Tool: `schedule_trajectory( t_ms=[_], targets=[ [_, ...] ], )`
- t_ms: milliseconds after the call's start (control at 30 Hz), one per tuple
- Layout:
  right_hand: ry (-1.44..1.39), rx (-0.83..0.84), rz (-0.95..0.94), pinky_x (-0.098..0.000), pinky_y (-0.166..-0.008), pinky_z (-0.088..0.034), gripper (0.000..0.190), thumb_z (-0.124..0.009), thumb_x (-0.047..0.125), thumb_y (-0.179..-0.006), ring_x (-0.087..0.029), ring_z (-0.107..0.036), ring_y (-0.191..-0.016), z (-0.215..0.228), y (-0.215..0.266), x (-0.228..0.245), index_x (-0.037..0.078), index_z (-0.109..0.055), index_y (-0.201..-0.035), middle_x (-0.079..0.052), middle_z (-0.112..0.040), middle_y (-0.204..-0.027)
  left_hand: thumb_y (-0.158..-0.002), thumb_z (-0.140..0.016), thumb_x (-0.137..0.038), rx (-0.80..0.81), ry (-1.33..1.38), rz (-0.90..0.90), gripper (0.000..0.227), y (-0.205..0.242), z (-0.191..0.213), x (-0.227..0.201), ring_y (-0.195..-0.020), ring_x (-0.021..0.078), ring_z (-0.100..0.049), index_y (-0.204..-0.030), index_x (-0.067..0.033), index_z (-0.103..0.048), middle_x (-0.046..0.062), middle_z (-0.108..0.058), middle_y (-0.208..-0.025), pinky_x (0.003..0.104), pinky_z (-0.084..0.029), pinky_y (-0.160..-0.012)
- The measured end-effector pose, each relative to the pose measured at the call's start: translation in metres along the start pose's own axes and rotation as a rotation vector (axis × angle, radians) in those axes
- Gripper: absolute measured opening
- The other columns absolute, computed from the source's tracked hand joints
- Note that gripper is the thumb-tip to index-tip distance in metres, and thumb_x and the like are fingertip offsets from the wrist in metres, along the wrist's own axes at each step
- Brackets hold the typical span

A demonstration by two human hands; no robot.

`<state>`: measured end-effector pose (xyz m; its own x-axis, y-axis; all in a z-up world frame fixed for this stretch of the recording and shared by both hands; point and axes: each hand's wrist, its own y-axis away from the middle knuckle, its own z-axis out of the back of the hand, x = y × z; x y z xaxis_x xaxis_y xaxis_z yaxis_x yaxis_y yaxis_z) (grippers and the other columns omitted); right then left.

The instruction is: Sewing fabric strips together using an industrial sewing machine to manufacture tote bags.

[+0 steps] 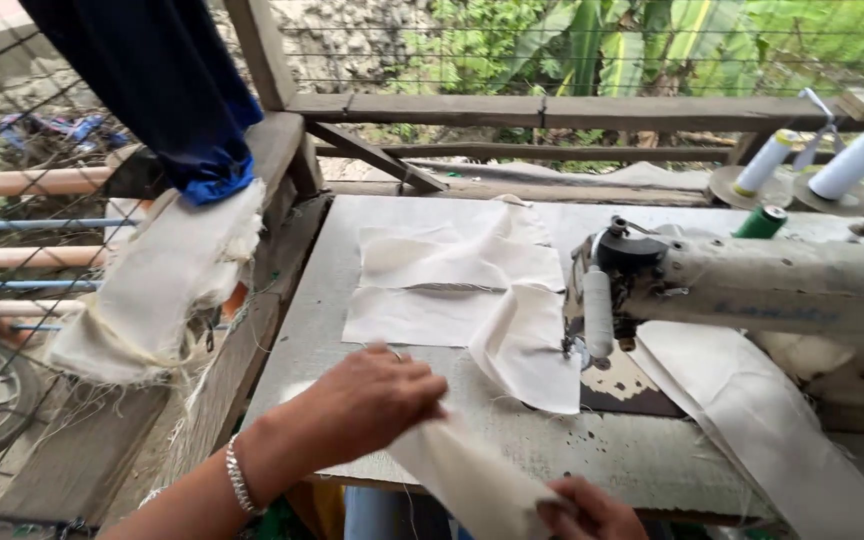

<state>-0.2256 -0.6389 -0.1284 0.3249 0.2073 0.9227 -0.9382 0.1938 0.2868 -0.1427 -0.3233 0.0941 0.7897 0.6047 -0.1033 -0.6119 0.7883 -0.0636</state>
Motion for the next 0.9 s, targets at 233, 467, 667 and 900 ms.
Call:
schedule_trajectory(
  t_ms=[233,467,667,900],
  targets=[
    [0.244,0.073,0.642,-0.0266,-0.073,-0.063,0.02,-0.076,0.027,-0.087,-0.007,-0.082,-0.077,-0.021,-0.012,0.037,0.014,-0.08,-0.102,0.001,-0.088,-0.091,-0.099,-0.062,-0.03,-0.054,0.253,-0.074,0.042,-0.046,-0.086,-0.052,-0.13,0.0338,-0.054,-0.135,-0.0064,-0.06,0.015,-0.067,-0.131,0.06,-0.018,-0.119],
    [-0.12,0.016,-0.016,-0.0304,-0.079,-0.056,0.055,-0.086,0.012,-0.08,-0.018,-0.067,-0.078,-0.007,0.019,0.047,0.015,-0.068,-0.132,-0.01,-0.072,-0.082,-0.105,-0.055,-0.011,-0.446,0.387,-0.144,0.014,-0.061,-0.118,-0.045,-0.063,0.0281,-0.051,-0.091,-0.0069,-0.056,0.008,-0.056,-0.079,0.041,-0.038,-0.061],
    [-0.24,-0.07,0.015,-0.0326,-0.075,-0.061,0.058,-0.078,0.008,-0.084,-0.02,-0.07,-0.076,-0.003,0.018,0.078,0.016,-0.058,-0.137,-0.013,-0.08,-0.091,-0.104,-0.058,-0.014,-0.461,0.152,-0.079,0.015,-0.109,-0.094,-0.026,-0.057,0.0231,-0.049,-0.091,-0.0072,-0.057,0.007,-0.057,-0.077,0.039,-0.039,-0.051],
    [0.408,-0.18,0.672,-0.0369,-0.071,-0.057,0.02,-0.077,0.014,-0.087,-0.021,-0.073,-0.083,0.012,-0.07,0.075,0.007,-0.074,-0.106,-0.006,-0.077,-0.093,-0.084,-0.059,0.011,-0.272,0.012,-0.049,0.031,-0.199,-0.147,0.029,-0.051,0.0254,-0.05,-0.063,-0.0101,-0.047,0.008,-0.056,-0.061,0.039,-0.041,-0.048]
  ],
)
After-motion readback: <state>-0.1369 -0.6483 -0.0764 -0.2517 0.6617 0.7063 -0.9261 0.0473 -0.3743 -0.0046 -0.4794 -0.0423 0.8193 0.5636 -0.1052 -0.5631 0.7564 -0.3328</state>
